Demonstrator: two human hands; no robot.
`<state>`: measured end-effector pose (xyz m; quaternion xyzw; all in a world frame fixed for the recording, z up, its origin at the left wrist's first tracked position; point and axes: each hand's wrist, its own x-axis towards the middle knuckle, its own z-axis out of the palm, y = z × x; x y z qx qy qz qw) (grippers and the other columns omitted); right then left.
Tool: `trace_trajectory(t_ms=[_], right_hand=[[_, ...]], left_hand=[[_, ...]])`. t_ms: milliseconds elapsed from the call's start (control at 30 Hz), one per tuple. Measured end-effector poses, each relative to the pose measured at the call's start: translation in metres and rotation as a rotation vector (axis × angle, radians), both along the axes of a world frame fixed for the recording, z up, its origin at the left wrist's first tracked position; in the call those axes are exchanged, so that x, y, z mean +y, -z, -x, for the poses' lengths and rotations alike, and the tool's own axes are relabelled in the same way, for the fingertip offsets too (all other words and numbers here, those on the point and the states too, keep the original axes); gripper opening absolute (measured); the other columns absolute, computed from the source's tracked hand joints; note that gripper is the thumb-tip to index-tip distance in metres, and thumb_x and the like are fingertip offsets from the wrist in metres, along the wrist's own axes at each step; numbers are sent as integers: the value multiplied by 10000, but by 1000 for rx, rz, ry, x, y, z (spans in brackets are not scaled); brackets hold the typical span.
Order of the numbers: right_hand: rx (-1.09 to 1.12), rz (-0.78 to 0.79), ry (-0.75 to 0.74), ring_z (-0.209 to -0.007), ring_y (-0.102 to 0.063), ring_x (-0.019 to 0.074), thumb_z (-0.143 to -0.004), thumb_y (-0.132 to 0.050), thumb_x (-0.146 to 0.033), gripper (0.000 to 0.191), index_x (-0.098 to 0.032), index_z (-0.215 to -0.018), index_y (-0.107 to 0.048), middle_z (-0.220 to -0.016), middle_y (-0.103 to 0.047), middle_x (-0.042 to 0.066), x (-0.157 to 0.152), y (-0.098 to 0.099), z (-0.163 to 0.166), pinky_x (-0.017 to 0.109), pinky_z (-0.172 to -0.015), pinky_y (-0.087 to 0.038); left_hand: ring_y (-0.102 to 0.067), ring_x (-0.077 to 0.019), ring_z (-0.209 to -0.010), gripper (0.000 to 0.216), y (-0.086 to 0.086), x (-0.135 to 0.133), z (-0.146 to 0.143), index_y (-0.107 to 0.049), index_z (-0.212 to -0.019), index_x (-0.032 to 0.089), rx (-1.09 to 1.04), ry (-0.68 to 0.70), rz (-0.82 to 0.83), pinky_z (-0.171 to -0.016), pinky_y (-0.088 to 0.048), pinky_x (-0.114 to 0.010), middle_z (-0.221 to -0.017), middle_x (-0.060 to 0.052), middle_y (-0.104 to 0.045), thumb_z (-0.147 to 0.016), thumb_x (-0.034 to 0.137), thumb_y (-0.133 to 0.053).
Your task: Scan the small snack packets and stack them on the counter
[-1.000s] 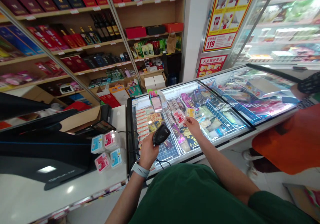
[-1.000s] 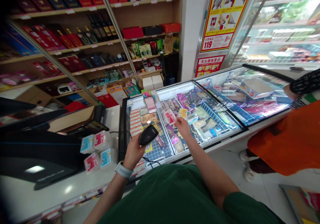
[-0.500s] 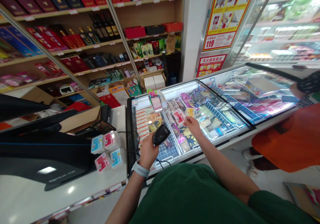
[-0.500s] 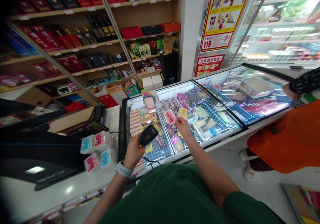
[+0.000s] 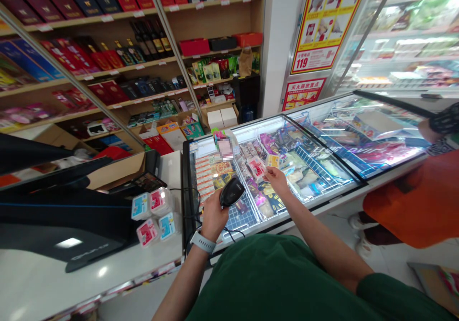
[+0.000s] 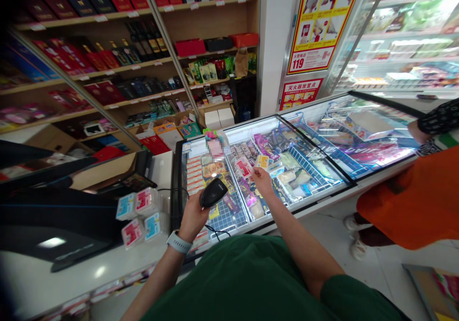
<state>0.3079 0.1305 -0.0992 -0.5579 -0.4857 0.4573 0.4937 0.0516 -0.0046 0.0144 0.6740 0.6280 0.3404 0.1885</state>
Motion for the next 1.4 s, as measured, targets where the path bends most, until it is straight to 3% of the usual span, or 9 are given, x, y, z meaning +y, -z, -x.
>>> trace_trajectory(t_ms=[967, 1400], right_hand=[[79, 8, 3, -703, -733, 212, -751, -670, -410, 369, -181, -1039, -652, -812, -732, 38, 0, -5, 3, 395, -760, -631], [75, 15, -6, -707, -729, 216, -759, -664, -401, 339, -180, -1015, -661, -821, -742, 44, -4, -14, 4, 406, -764, -627]], left_hand=[[-661, -278, -983, 393, 2, 0, 1, -631, -1090, 175, 97, -16, 31, -868, -508, -397, -1032, -94, -721, -720, 49, -584], [-666, -283, -1049, 456, 1, 0, -1, -638, -1154, 188, 5, 7, 3, -931, -513, -415, -1106, -93, -727, -722, 56, -574]])
